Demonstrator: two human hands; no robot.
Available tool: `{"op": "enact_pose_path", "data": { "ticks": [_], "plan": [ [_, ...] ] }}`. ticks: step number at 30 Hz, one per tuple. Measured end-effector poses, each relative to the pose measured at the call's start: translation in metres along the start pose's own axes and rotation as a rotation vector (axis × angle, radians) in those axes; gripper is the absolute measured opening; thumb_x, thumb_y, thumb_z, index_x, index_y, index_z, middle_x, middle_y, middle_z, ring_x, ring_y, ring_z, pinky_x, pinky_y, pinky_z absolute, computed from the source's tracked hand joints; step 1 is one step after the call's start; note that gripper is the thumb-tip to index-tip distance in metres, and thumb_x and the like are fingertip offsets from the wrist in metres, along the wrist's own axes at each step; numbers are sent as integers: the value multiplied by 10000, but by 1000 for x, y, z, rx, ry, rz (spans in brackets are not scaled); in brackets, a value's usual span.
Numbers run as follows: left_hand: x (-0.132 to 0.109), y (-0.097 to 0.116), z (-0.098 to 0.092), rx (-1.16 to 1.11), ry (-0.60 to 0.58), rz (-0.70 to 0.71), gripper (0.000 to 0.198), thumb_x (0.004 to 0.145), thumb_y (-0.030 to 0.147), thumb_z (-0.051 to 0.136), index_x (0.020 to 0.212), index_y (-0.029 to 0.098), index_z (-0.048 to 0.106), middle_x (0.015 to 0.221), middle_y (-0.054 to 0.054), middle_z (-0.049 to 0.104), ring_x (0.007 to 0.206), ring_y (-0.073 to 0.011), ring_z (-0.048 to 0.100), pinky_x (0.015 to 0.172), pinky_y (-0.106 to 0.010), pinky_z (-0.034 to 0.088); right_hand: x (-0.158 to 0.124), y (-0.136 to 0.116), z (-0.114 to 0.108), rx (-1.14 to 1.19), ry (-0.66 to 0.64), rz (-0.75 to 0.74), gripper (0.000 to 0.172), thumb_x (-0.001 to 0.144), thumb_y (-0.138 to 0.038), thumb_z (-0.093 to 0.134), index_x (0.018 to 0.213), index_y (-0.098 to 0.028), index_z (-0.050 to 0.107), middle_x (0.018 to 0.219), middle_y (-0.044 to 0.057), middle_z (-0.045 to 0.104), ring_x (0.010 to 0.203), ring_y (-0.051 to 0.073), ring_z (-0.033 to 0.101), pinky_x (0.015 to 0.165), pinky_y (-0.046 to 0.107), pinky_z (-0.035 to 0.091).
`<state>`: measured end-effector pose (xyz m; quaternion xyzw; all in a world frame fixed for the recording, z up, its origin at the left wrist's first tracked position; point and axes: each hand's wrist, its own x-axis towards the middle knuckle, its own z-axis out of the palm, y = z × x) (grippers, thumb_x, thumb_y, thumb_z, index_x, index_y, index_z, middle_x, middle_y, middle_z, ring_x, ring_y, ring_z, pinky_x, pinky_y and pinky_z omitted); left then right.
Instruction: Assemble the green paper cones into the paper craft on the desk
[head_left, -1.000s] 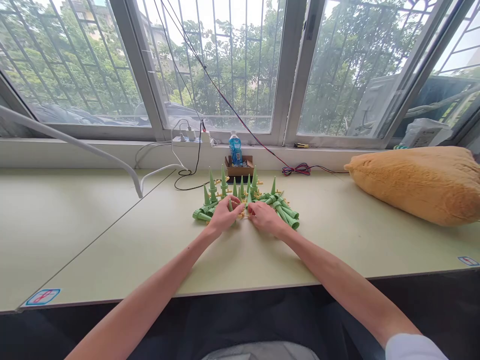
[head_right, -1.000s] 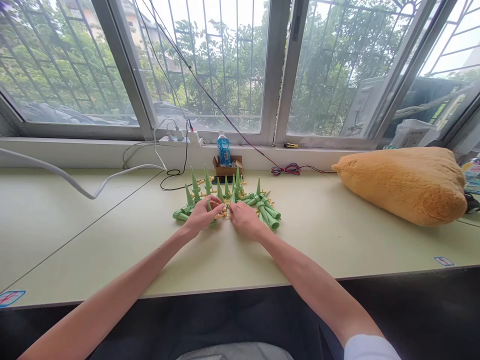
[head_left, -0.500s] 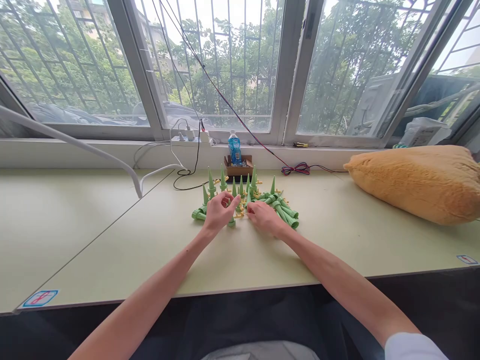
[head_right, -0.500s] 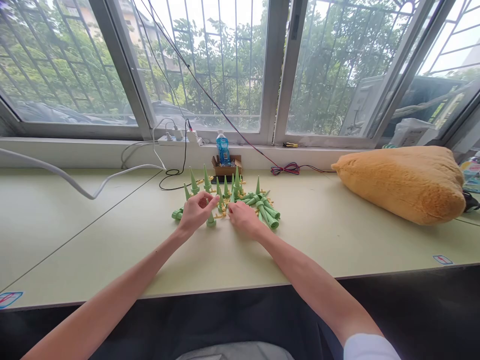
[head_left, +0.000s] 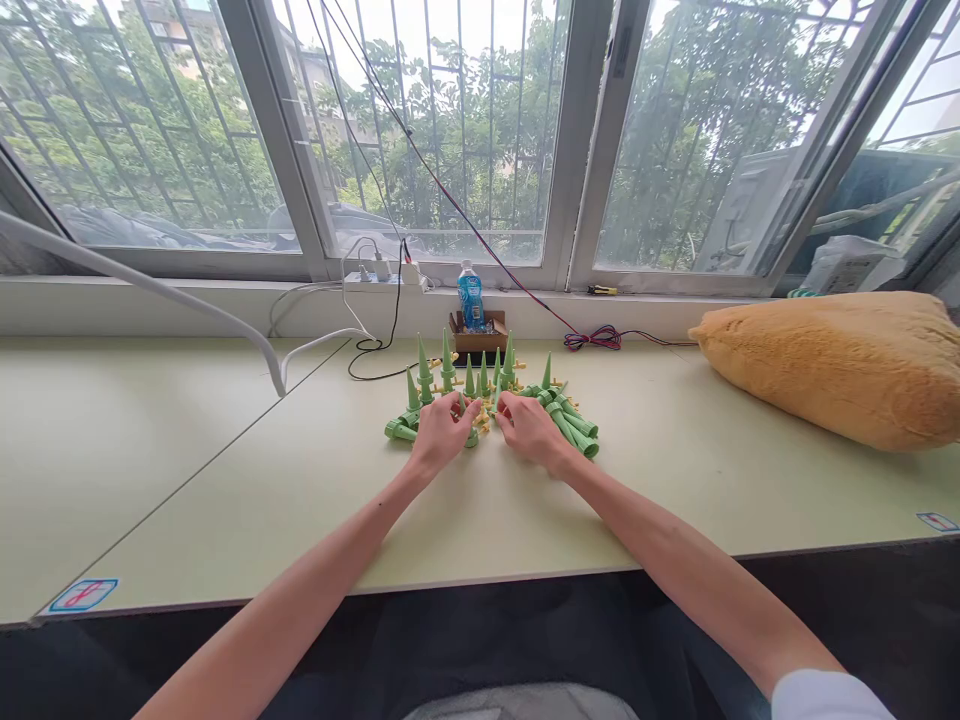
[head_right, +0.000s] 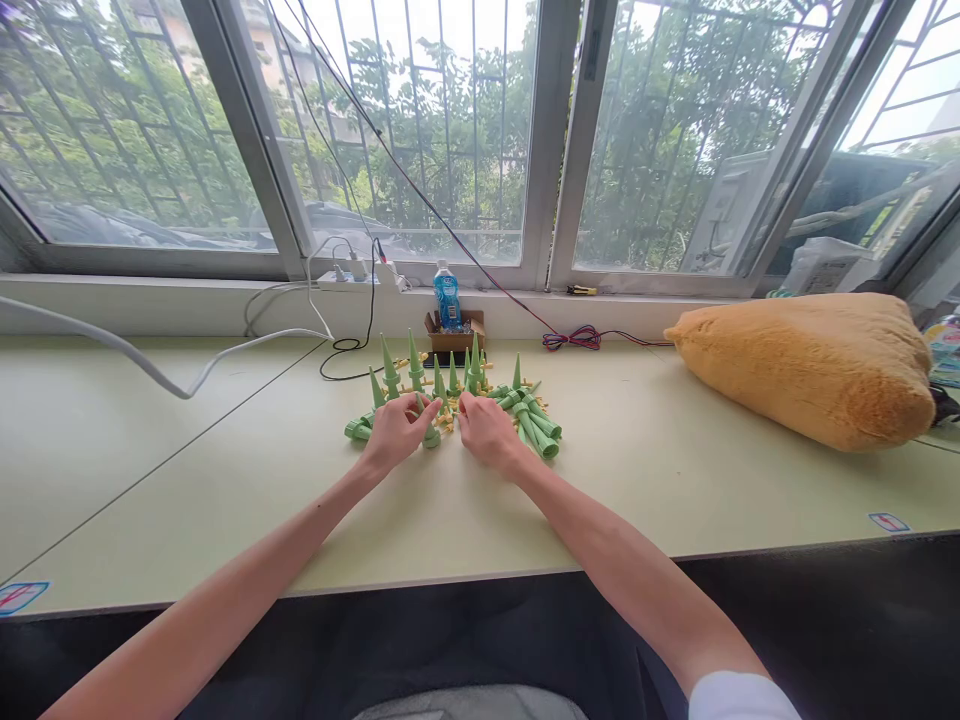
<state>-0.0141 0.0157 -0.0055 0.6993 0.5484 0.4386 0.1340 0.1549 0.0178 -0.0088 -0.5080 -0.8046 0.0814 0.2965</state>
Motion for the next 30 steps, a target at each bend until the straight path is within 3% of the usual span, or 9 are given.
{"op": "enact_pose_path", "data": {
  "ticks": [6, 11, 17, 24, 30],
  "plan": [
    [-1, 2, -1, 14, -42, -18, 377, 802, 476, 561, 571, 212, 422, 512, 18, 525, 497, -147, 504, 555, -267, 376, 0, -3, -2, 3, 77, -10, 104, 919, -212, 452, 875, -185, 542, 840, 48, 626, 738, 151, 553, 655, 232, 350],
    [-1, 4, -2, -39, -11, -54, 374, 829, 470, 527, 570, 211, 454, 486, 12, 523, 467, -147, 498, 533, -274, 376, 1, -4, -3, 9, 125, -17, 114, 919, -201, 444, 900, -184, 555, 834, 42, 622, 729, 147, 542, 679, 236, 359],
    [0, 8, -4, -197, 16, -129, 363, 880, 480, 458, 696, 184, 561, 729, -43, 685, 420, -108, 485, 480, -275, 398, 1, -5, -4, 25, 159, -27, 142, 926, -212, 421, 885, -187, 555, 813, 36, 597, 692, 142, 515, 679, 235, 363],
    [2, 11, -4, -584, -125, -248, 378, 880, 499, 472, 868, 138, 582, 788, -91, 697, 367, -77, 432, 366, -256, 371, 1, -6, -2, 82, 198, -75, 163, 939, -233, 405, 900, -187, 556, 838, 34, 600, 680, 137, 513, 679, 234, 369],
    [2, 15, -4, -660, -175, -249, 335, 890, 451, 480, 889, 128, 569, 803, -92, 688, 385, -71, 443, 366, -244, 367, 0, -10, -3, 130, 215, -125, 199, 957, -238, 383, 894, -183, 563, 859, 41, 609, 708, 137, 522, 688, 232, 373]
  ]
}}
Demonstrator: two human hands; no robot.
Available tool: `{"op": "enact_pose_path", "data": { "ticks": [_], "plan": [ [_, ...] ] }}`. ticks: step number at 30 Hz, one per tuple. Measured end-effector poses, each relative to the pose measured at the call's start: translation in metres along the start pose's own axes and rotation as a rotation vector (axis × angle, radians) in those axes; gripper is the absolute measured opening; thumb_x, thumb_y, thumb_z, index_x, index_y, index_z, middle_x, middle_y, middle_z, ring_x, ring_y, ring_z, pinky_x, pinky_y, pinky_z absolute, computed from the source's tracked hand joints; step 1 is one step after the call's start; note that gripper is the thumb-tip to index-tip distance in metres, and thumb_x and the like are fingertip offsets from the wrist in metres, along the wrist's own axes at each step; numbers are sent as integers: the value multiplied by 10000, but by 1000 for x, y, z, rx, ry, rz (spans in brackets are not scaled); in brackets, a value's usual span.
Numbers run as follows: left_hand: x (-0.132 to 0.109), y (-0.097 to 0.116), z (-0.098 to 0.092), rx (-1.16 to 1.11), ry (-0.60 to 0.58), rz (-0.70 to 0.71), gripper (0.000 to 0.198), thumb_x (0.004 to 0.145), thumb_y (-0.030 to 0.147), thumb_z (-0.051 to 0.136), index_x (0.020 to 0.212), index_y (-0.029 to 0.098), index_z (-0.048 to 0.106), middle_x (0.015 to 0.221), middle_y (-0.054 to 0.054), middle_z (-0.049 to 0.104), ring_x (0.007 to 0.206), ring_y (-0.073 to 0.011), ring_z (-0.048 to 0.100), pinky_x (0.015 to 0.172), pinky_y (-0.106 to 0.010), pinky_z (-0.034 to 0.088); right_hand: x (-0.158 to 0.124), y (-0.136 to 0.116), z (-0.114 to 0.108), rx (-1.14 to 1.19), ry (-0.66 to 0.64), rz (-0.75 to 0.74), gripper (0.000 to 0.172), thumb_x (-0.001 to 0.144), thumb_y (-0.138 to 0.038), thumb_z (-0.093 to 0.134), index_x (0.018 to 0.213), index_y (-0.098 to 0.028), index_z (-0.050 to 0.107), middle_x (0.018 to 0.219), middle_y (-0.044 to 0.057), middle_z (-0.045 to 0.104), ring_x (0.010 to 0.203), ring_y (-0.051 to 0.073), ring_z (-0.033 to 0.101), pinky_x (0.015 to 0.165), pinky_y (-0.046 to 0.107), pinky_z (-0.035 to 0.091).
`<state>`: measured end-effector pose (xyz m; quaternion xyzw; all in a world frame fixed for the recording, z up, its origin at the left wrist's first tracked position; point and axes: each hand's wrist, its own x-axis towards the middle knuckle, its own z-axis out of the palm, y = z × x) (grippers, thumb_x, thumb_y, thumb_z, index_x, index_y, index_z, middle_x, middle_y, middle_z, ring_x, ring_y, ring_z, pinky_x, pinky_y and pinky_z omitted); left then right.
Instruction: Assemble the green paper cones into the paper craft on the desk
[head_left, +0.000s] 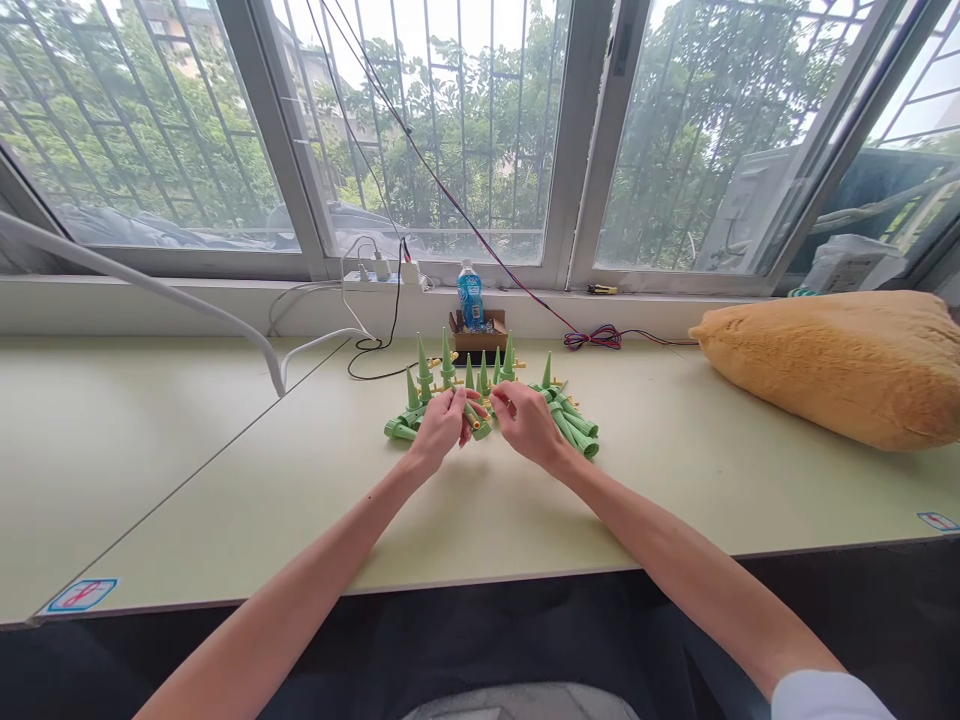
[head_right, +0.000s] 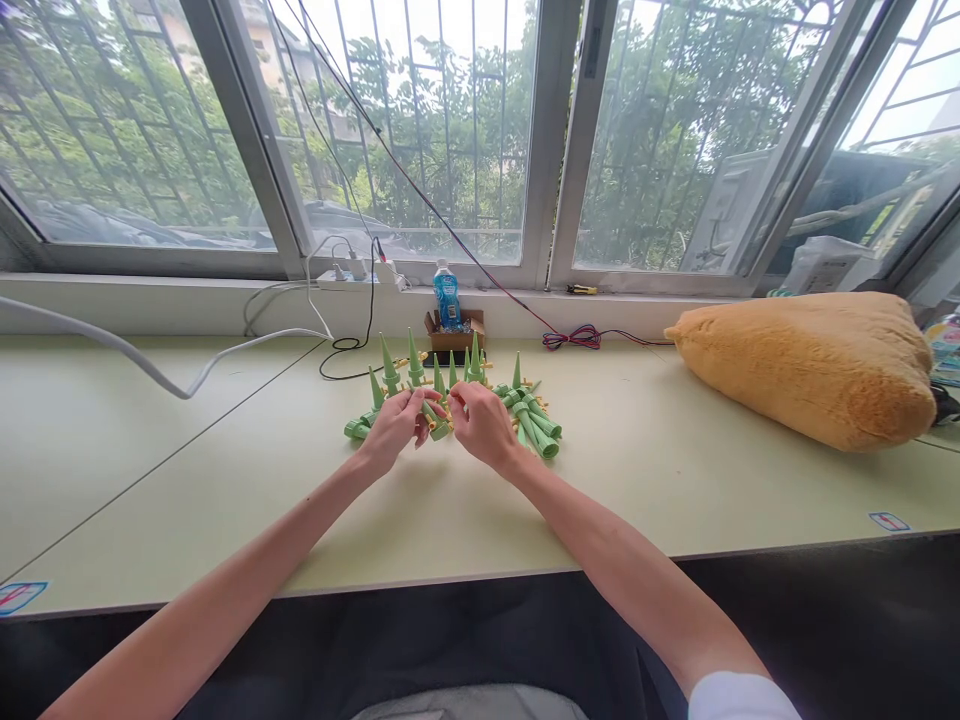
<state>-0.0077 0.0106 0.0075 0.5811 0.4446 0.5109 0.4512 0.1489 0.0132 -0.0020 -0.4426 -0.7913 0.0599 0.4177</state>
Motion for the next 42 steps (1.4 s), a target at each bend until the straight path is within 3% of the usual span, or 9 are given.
{"op": "enact_pose_path", "data": {
  "ticks": [14, 22, 42],
  "plan": [
    [2, -4, -1, 31, 78, 23, 314, 877, 452, 499, 853, 146, 567, 659, -21, 598, 367, -60, 386, 331, -221, 345, -3, -6, -2, 113, -14, -116, 218, 948, -290, 413, 856, -185, 580, 788, 22, 585, 687, 119, 516, 654, 213, 396],
    [3, -6, -2, 48, 148, 8, 307, 867, 455, 515, 828, 156, 569, 669, -28, 596, 376, -61, 383, 316, -208, 330, -3, -2, 3, 175, 97, -171, 160, 890, -228, 472, 787, -179, 585, 696, 5, 569, 594, 111, 476, 596, 230, 385],
    [4, -5, -2, 34, 152, 20, 323, 857, 479, 522, 827, 162, 571, 615, -3, 556, 349, -59, 351, 294, -211, 315, -2, -2, 3, 175, 86, -134, 143, 871, -214, 491, 763, -182, 580, 669, -4, 565, 576, 110, 475, 590, 234, 381]
  ]
}}
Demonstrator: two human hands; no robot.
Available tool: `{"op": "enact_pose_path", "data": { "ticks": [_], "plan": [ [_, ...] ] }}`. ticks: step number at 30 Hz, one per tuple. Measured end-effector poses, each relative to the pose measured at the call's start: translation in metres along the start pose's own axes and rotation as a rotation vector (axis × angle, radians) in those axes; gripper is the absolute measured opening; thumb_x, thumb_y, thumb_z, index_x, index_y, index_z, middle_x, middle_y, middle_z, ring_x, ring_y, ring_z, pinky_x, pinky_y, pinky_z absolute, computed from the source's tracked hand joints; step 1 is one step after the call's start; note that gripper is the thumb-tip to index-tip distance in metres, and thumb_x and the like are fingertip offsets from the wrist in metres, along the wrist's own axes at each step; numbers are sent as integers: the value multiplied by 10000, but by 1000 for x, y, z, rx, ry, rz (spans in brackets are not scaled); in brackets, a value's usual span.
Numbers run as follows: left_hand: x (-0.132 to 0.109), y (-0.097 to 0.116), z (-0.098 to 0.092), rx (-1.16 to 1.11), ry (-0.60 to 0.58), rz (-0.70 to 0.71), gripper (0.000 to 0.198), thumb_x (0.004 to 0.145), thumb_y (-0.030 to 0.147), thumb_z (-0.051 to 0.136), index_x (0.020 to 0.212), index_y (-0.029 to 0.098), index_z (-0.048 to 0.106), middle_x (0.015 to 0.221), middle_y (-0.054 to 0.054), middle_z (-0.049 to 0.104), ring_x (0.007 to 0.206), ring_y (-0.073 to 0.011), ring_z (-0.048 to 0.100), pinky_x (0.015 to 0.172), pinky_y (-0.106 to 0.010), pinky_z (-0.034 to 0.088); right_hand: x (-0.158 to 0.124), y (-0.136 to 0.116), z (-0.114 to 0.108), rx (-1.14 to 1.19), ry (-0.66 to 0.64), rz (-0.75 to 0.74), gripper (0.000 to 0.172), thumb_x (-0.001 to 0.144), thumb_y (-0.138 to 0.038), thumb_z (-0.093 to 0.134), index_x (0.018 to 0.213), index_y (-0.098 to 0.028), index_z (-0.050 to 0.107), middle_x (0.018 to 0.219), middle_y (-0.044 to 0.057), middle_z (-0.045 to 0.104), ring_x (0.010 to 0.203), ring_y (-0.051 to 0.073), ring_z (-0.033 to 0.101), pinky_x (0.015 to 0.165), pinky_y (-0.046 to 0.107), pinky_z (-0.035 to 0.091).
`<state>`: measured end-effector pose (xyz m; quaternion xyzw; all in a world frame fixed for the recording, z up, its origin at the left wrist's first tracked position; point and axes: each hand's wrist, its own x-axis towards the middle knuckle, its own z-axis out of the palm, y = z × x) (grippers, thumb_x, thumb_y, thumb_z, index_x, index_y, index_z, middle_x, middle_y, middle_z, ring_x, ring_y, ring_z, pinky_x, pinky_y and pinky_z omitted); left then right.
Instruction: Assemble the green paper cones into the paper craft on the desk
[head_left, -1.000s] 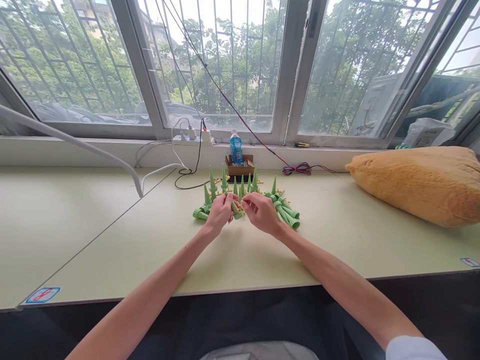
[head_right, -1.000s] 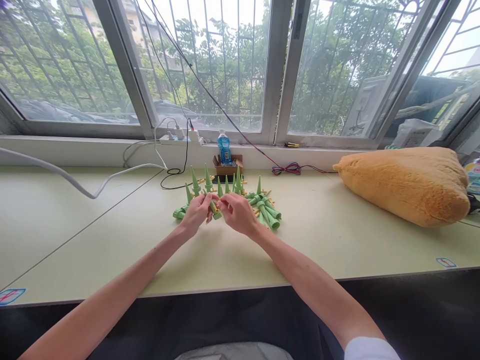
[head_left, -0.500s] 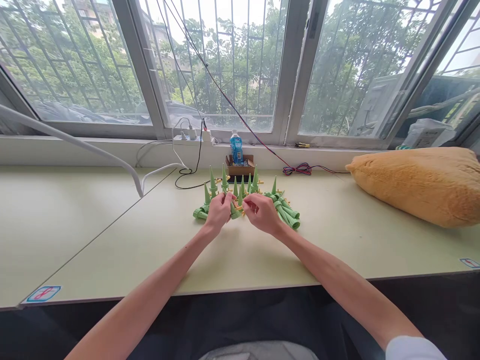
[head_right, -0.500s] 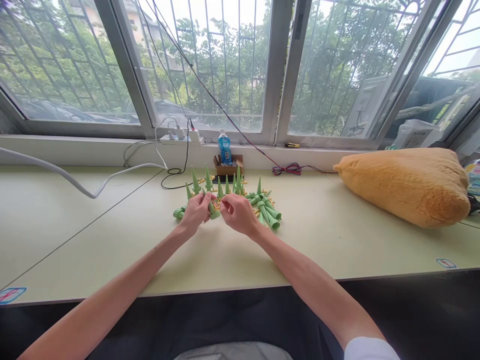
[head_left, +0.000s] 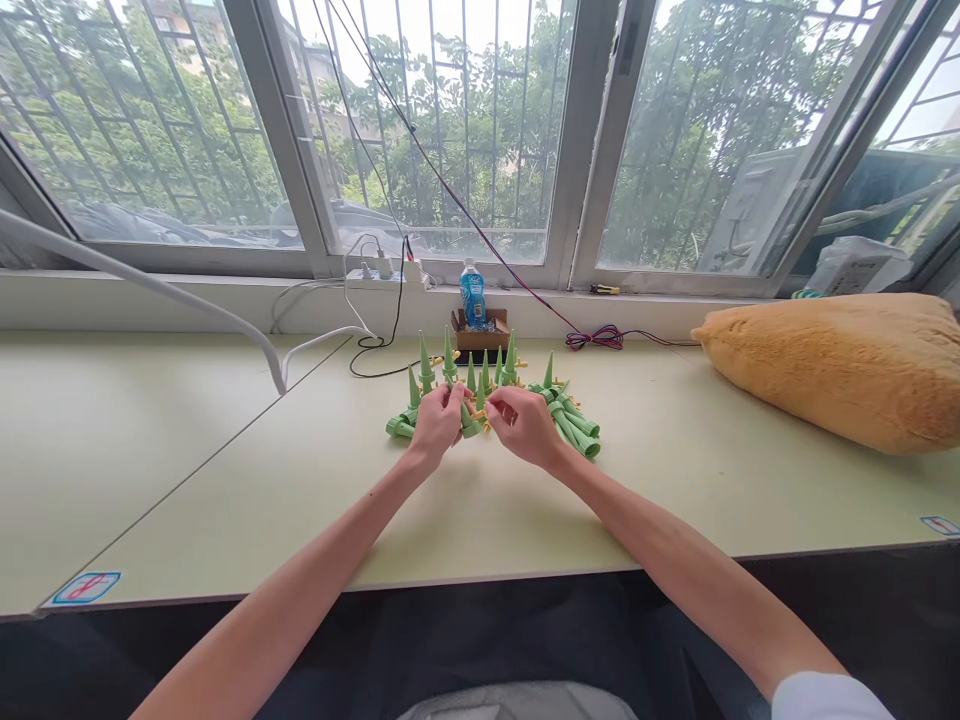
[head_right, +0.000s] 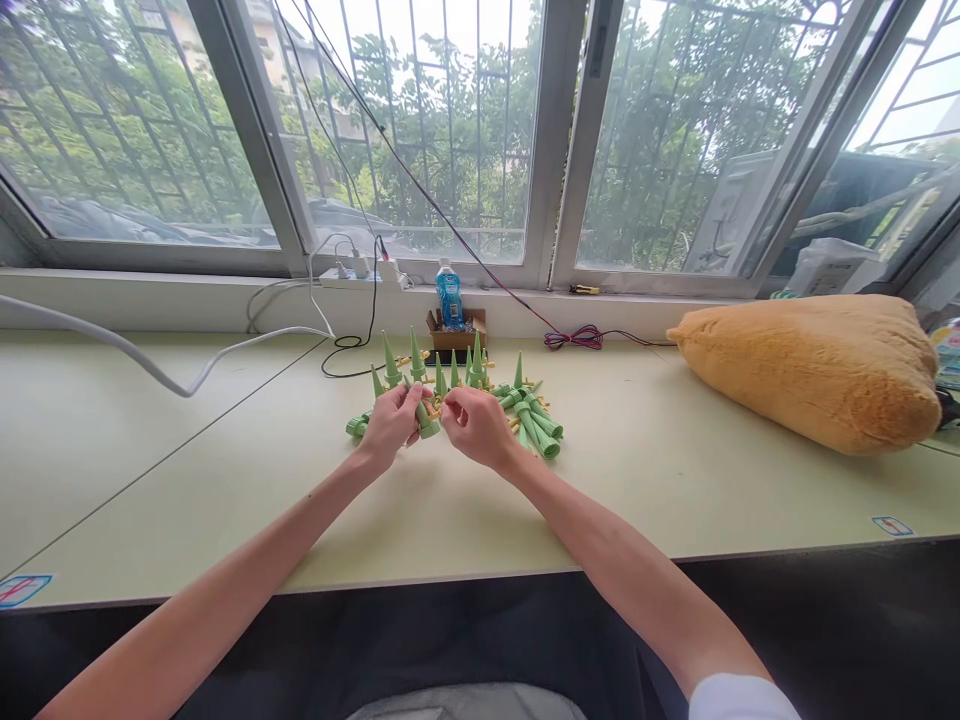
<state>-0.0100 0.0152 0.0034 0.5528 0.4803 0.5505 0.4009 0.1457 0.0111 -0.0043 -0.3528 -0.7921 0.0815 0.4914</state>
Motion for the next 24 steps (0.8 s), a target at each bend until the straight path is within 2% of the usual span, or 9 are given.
{"op": "enact_pose_path", "data": {
  "ticks": [9, 24],
  "plan": [
    [-4, 6, 1, -9, -8, 4, 295, 846, 459, 536, 813, 168, 568, 595, 5, 554, 342, -59, 348, 291, -205, 295, -1, 1, 1, 37, -98, -12, 117, 899, -219, 501, 843, -182, 597, 780, 15, 621, 599, 108, 494, 595, 232, 392],
    [-5, 8, 1, 5, 3, 22, 309, 831, 479, 542, 798, 172, 564, 572, 13, 559, 331, -61, 347, 289, -208, 271, -1, 3, 2, 46, -156, -8, 94, 904, -254, 556, 916, -181, 615, 865, 29, 634, 600, 99, 497, 615, 235, 405]
  ]
}}
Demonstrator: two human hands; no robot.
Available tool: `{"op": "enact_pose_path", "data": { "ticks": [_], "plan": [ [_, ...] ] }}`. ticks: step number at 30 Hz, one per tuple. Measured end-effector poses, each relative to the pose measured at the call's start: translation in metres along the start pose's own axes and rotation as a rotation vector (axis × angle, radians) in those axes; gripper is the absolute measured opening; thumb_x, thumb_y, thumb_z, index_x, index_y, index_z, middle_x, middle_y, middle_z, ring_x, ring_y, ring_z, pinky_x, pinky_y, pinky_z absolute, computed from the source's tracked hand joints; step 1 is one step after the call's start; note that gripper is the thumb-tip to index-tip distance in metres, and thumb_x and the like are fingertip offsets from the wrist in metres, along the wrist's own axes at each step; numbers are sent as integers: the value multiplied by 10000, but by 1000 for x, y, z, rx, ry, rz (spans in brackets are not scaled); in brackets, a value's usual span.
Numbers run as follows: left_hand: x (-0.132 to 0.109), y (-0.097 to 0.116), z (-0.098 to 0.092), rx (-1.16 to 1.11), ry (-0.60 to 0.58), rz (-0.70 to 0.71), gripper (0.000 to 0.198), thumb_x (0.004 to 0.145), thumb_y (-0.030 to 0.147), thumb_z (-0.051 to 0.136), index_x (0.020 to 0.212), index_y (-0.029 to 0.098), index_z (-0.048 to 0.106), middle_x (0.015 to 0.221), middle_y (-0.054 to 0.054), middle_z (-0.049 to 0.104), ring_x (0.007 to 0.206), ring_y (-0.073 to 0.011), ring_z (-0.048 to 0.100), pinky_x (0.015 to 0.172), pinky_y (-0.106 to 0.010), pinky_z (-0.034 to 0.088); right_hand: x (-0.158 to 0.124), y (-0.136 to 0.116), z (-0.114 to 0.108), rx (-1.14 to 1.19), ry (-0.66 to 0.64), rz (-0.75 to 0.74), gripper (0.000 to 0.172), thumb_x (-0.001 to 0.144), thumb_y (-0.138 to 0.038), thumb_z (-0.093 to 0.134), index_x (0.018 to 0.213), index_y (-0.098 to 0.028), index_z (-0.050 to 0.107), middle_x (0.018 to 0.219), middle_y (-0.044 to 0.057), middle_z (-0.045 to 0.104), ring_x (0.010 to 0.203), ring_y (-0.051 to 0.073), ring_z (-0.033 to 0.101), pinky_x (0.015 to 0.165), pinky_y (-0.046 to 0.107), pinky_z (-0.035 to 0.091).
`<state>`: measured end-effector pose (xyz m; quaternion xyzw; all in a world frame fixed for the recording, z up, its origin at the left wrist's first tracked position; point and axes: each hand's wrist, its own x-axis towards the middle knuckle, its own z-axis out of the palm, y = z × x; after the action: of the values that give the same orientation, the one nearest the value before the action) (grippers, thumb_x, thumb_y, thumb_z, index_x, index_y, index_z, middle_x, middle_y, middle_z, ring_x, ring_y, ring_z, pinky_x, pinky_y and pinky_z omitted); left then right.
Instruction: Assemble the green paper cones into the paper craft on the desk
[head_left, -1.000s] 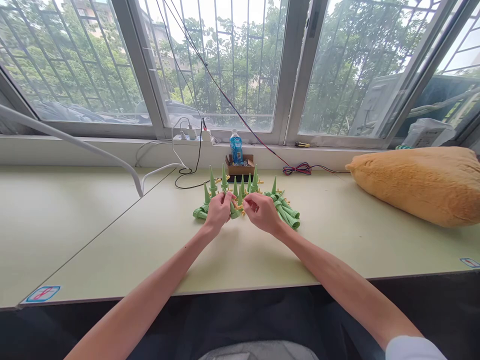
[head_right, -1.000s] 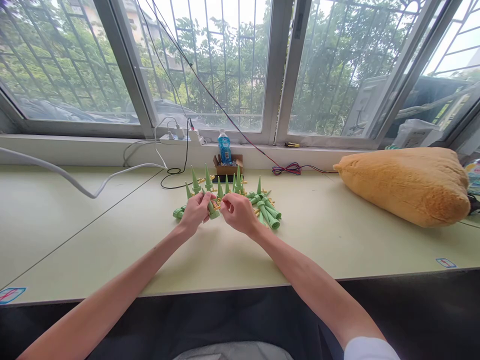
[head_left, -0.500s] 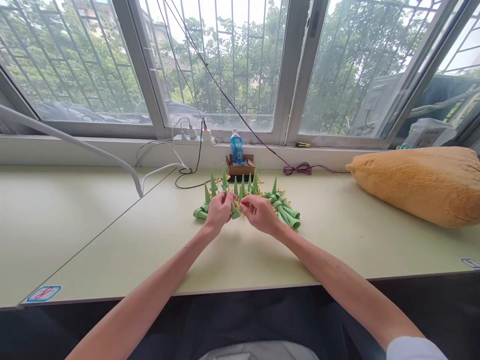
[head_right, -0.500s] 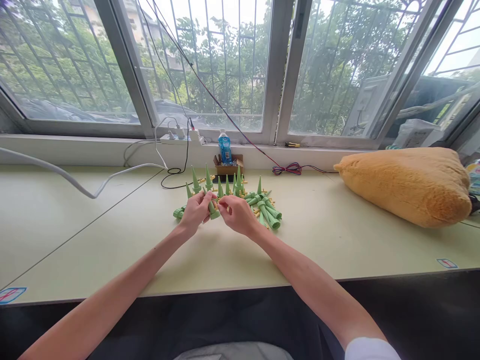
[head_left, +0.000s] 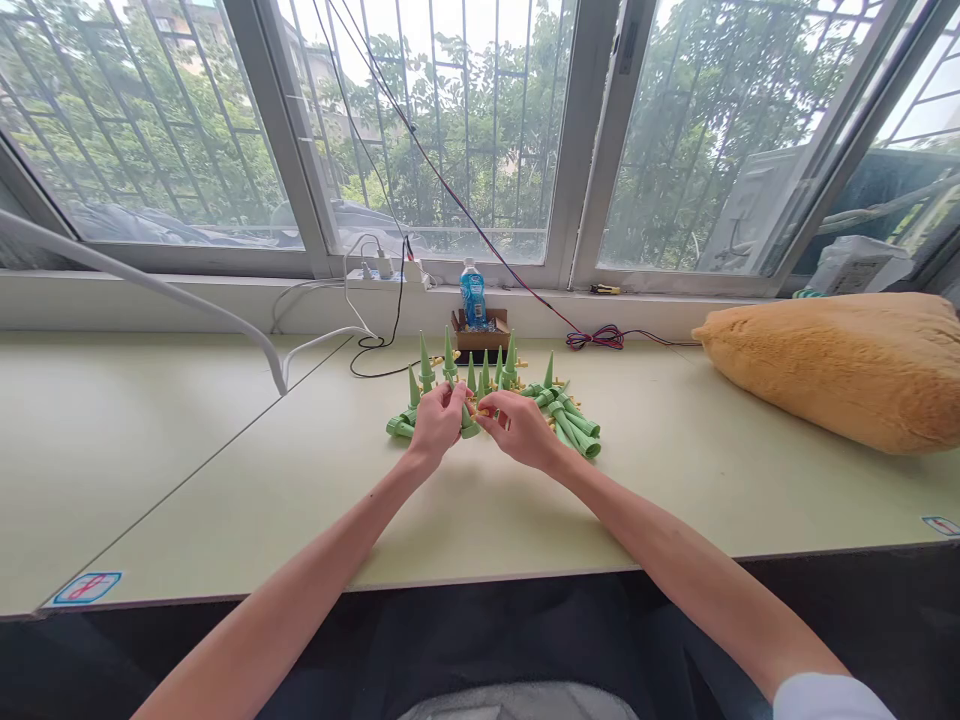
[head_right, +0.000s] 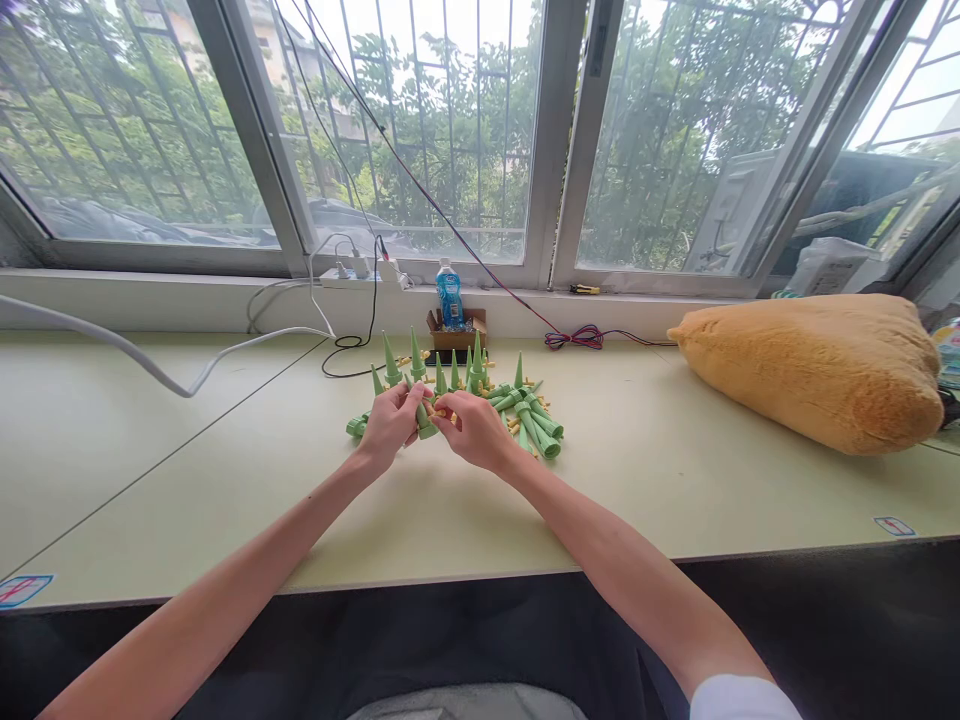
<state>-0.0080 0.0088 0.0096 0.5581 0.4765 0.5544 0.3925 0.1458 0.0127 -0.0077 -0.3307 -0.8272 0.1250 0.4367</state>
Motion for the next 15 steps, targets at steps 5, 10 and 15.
{"op": "enact_pose_path", "data": {
  "ticks": [5, 10, 15],
  "plan": [
    [0, 0, 0, 31, 14, 32, 319, 836, 485, 533, 790, 172, 572, 567, 17, 563, 335, -59, 350, 312, -211, 281, 0, 0, 0, -10, -5, 19, 110, 913, -271, 551, 917, -184, 619, 860, 29, 634, 613, 106, 501, 631, 241, 404],
    [0, 0, -1, 69, 29, 77, 338, 836, 496, 535, 777, 167, 583, 585, 8, 580, 354, -56, 348, 344, -212, 284, 0, 2, 0, -11, -2, 27, 118, 920, -279, 547, 912, -186, 618, 853, 31, 634, 639, 115, 508, 640, 241, 397],
    [0, -1, -1, 108, 36, 105, 356, 837, 506, 536, 761, 163, 594, 603, -2, 591, 392, -63, 371, 376, -214, 294, 1, 3, 1, -14, -5, 45, 120, 917, -275, 549, 877, -181, 613, 830, 26, 631, 653, 119, 510, 637, 238, 386]
  ]
}}
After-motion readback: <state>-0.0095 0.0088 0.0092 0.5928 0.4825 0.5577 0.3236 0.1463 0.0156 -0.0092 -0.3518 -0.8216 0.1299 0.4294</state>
